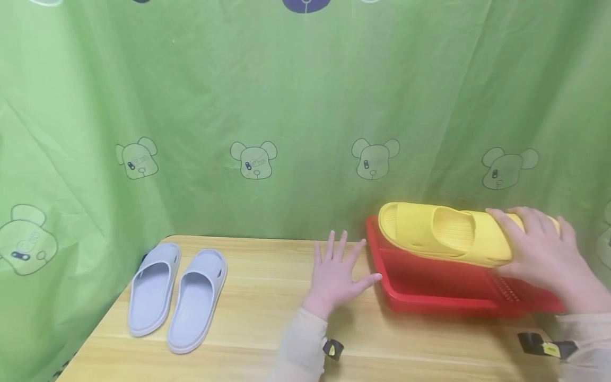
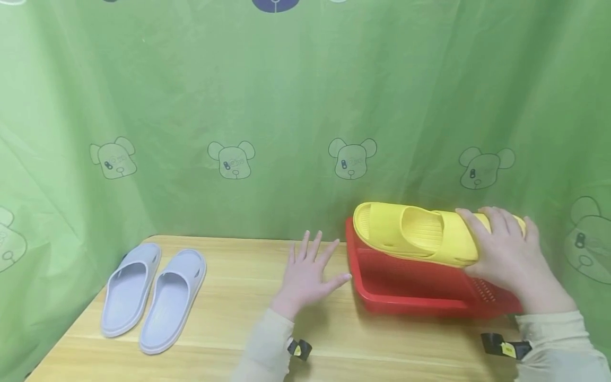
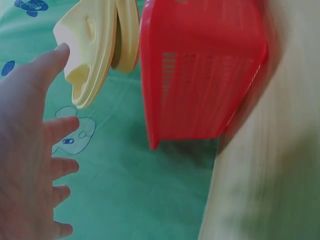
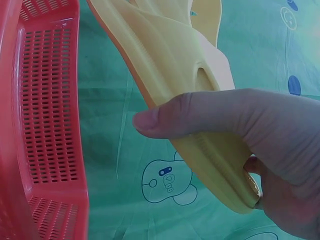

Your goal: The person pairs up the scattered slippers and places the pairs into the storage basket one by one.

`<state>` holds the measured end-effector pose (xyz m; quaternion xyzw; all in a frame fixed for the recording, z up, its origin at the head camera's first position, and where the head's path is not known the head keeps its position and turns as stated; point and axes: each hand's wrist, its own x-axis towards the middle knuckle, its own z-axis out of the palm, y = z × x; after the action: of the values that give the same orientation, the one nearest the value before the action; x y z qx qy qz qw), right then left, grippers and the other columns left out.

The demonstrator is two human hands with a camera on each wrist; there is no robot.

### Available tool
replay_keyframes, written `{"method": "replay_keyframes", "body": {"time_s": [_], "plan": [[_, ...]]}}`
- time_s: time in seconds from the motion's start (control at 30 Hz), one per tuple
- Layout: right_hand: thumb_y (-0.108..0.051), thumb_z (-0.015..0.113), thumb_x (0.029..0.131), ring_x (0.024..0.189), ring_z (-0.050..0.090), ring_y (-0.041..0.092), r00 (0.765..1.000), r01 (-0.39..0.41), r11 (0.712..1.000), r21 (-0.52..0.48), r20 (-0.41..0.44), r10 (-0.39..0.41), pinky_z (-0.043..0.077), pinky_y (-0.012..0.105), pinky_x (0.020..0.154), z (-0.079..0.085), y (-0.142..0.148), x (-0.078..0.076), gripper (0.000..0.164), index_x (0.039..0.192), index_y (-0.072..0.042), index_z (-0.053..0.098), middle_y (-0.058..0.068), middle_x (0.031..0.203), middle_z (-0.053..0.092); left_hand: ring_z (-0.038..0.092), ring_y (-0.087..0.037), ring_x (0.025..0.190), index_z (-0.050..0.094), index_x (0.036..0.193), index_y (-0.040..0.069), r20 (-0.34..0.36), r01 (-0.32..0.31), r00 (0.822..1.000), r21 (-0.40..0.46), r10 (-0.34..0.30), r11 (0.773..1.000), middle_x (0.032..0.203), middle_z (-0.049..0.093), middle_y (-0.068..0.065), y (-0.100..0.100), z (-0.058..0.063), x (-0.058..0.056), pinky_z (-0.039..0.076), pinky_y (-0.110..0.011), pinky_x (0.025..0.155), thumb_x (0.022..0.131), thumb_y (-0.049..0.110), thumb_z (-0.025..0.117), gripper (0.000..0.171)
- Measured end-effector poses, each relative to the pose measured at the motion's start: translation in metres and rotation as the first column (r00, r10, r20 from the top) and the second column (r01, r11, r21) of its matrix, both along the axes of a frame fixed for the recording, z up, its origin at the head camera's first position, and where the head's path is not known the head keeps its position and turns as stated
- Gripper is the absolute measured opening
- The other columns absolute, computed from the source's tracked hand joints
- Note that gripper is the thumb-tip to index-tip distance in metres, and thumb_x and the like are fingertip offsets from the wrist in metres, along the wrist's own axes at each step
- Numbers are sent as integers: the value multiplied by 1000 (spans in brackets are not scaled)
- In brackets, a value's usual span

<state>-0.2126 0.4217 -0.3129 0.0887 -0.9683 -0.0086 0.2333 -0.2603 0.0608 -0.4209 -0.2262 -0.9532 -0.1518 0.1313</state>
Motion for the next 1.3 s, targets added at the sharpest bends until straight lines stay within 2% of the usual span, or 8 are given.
{"method": "replay_keyframes", "body": {"time_s": [0.27,0.43,0.6,0.8,1.03,1.3], "plan": [[-38,92,41,122,28,51,1000,-6,1000,-1,17,6,6,80,102,-1,3,-6,125,147,-20,31,27,133,34,-2,-29,154,5,154,44,42,32,999,-57,-29,998,166,7,0,22,-10,3,10,-64,120,84,85,21,83],[-39,92,41,123,28,51,999,-5,1000,10,42,5,4,81,102,-2,4,-12,126,148,-19,30,28,133,34,-4,-26,154,6,154,44,37,38,999,-100,-34,994,166,8,1,27,-14,5,9,-62,121,84,85,20,83],[-37,92,42,124,26,52,995,-2,1000,29,95,-1,1,82,101,-3,8,-16,129,151,-20,26,30,135,33,-2,-25,154,10,154,43,65,55,997,-119,-47,991,166,10,1,31,-17,8,9,-62,121,84,86,20,82],[-30,89,42,123,27,52,993,-8,998,66,114,0,8,81,98,-4,16,-25,125,150,-18,27,30,134,34,-2,-24,154,17,153,41,82,69,995,-112,-60,991,166,13,1,36,-17,9,10,-61,121,84,85,22,82],[-28,88,42,122,29,54,988,-20,992,122,152,1,11,80,96,-2,25,-38,123,148,-15,28,32,134,35,-5,-22,154,15,154,42,116,79,991,-88,-68,993,166,11,3,38,-18,6,10,-59,122,85,83,26,81],[-22,85,39,119,34,52,983,-65,987,148,177,38,14,79,96,2,20,-49,115,143,-12,36,30,131,41,-6,-21,154,12,154,41,134,85,988,-82,-74,993,166,10,3,38,-19,5,10,-59,122,86,83,26,81]]}}
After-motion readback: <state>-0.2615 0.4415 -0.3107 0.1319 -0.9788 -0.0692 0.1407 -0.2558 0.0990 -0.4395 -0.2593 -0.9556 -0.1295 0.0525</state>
